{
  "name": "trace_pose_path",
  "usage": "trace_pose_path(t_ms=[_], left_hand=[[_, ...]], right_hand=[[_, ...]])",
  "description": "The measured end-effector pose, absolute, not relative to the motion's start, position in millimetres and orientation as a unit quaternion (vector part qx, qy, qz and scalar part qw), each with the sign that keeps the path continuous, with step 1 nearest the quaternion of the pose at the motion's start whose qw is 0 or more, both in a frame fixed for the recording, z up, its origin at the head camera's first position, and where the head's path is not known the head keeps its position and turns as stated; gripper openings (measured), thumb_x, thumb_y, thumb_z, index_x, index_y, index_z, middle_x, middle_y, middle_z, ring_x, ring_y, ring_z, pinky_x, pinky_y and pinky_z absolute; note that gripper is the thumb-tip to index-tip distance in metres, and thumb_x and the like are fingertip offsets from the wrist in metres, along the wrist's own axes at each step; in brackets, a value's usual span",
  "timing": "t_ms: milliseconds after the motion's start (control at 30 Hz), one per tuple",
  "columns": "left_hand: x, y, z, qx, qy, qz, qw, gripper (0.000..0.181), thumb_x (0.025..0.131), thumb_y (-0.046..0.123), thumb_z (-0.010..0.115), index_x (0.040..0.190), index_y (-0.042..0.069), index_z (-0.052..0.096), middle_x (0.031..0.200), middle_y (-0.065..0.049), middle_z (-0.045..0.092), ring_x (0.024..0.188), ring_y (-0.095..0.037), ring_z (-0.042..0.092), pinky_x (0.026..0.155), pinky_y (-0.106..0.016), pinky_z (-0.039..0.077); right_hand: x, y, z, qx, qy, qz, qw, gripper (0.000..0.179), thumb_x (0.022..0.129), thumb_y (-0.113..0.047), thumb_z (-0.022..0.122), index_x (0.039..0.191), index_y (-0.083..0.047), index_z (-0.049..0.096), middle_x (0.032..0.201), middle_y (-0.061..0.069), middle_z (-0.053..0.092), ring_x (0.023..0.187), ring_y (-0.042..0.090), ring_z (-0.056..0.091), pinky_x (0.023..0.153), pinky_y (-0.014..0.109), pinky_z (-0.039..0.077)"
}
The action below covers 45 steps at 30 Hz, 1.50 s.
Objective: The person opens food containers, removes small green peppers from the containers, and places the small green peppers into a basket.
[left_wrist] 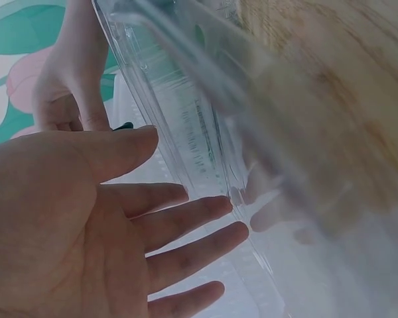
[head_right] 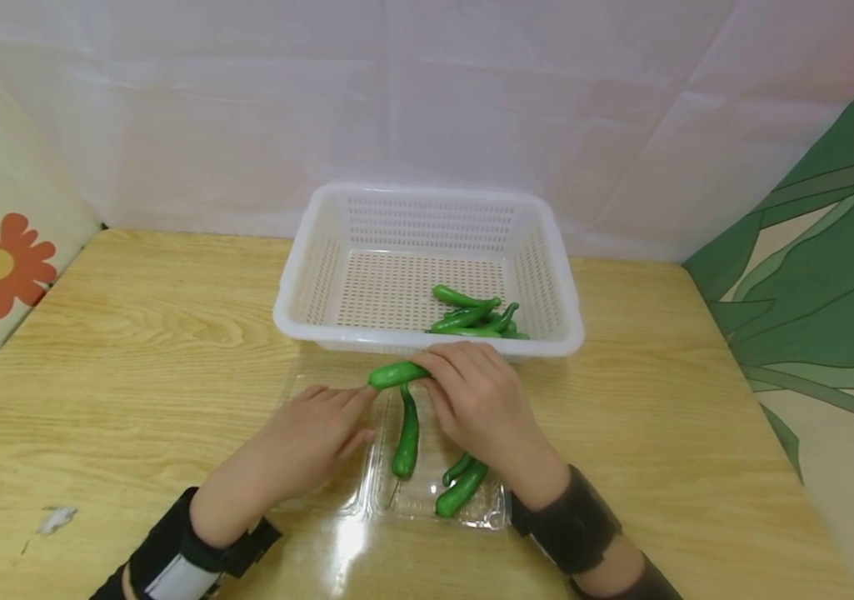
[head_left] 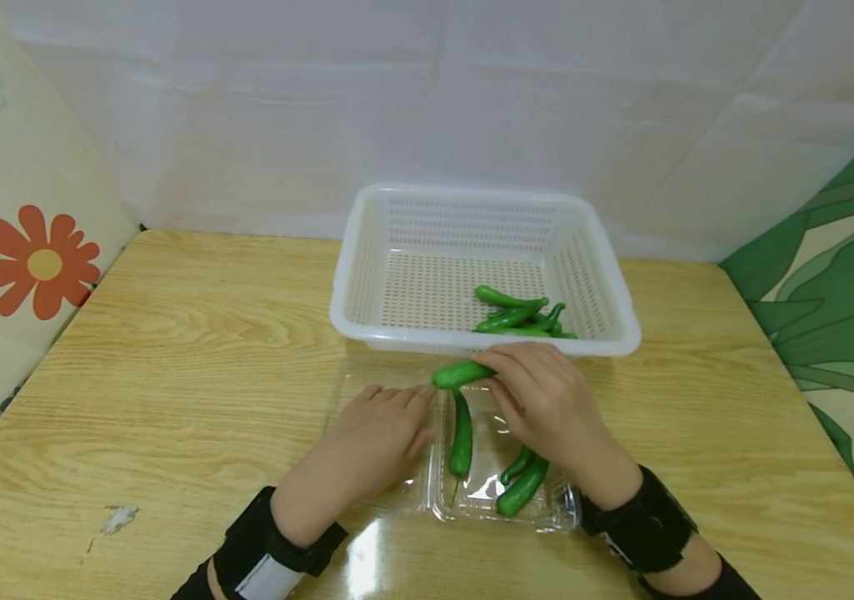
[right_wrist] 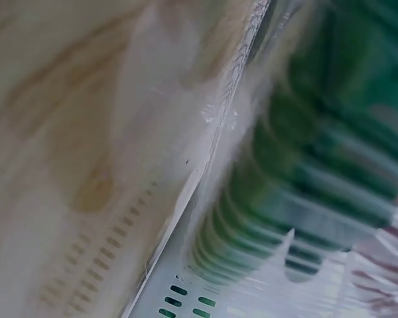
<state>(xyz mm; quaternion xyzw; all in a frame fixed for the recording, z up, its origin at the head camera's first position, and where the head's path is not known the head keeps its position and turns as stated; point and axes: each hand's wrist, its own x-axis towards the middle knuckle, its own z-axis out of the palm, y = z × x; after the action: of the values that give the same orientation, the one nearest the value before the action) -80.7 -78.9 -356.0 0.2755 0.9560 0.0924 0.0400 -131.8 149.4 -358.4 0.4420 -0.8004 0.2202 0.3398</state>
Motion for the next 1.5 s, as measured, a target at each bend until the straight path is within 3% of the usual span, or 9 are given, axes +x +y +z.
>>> trace_pose_path(t_ms=[333,567,900,1233,1500], left_hand=[[-79,-79,-356,0.286,0.954,0.093,0.012,0.057,0.103,0.038,0.052,0.148,0.005,0.043,0.141,-0.011,0.056,0.123,-0.029,0.057,0.107,-0.047,0.042],[-79,-79,-354,0.281,0.954,0.100,0.023,0.057,0.103,0.037,0.052,0.149,0.005,0.042,0.142,-0.011,0.055,0.125,-0.030,0.056,0.109,-0.048,0.039],[-78,-80,-354,0.281,0.954,0.101,0.019,0.057,0.103,0.037,0.053,0.149,0.004,0.043,0.141,-0.011,0.056,0.123,-0.030,0.057,0.109,-0.048,0.039],[-78,-79,-353,0.288,0.953,0.094,0.010,0.057,0.103,0.037,0.053,0.148,0.004,0.044,0.140,-0.012,0.056,0.123,-0.029,0.057,0.108,-0.045,0.041],[-78,-79,-354,0.291,0.952,0.098,-0.003,0.057,0.101,0.036,0.056,0.147,0.004,0.046,0.138,-0.011,0.058,0.122,-0.028,0.058,0.107,-0.043,0.042]], right_hand=[[-133,151,-354,0.425,-0.793,0.224,0.374,0.027,0.091,-0.012,0.059,0.110,0.003,0.069,0.105,0.017,0.070,0.093,0.035,0.066,0.083,0.050,0.054],[-134,155,-349,0.402,-0.799,0.219,0.389,0.026,0.093,-0.013,0.058,0.111,0.004,0.069,0.104,0.019,0.069,0.091,0.038,0.065,0.080,0.050,0.053],[-135,162,-345,0.351,-0.828,0.220,0.378,0.032,0.082,0.000,0.072,0.114,0.004,0.070,0.103,0.020,0.068,0.090,0.039,0.064,0.079,0.051,0.053],[-135,169,-343,0.306,-0.864,0.211,0.339,0.029,0.086,-0.004,0.074,0.114,0.002,0.069,0.102,0.018,0.069,0.092,0.035,0.065,0.082,0.048,0.053],[-136,167,-342,0.290,-0.861,0.220,0.355,0.032,0.080,0.003,0.077,0.111,0.001,0.069,0.098,0.017,0.070,0.088,0.035,0.065,0.076,0.050,0.053]])
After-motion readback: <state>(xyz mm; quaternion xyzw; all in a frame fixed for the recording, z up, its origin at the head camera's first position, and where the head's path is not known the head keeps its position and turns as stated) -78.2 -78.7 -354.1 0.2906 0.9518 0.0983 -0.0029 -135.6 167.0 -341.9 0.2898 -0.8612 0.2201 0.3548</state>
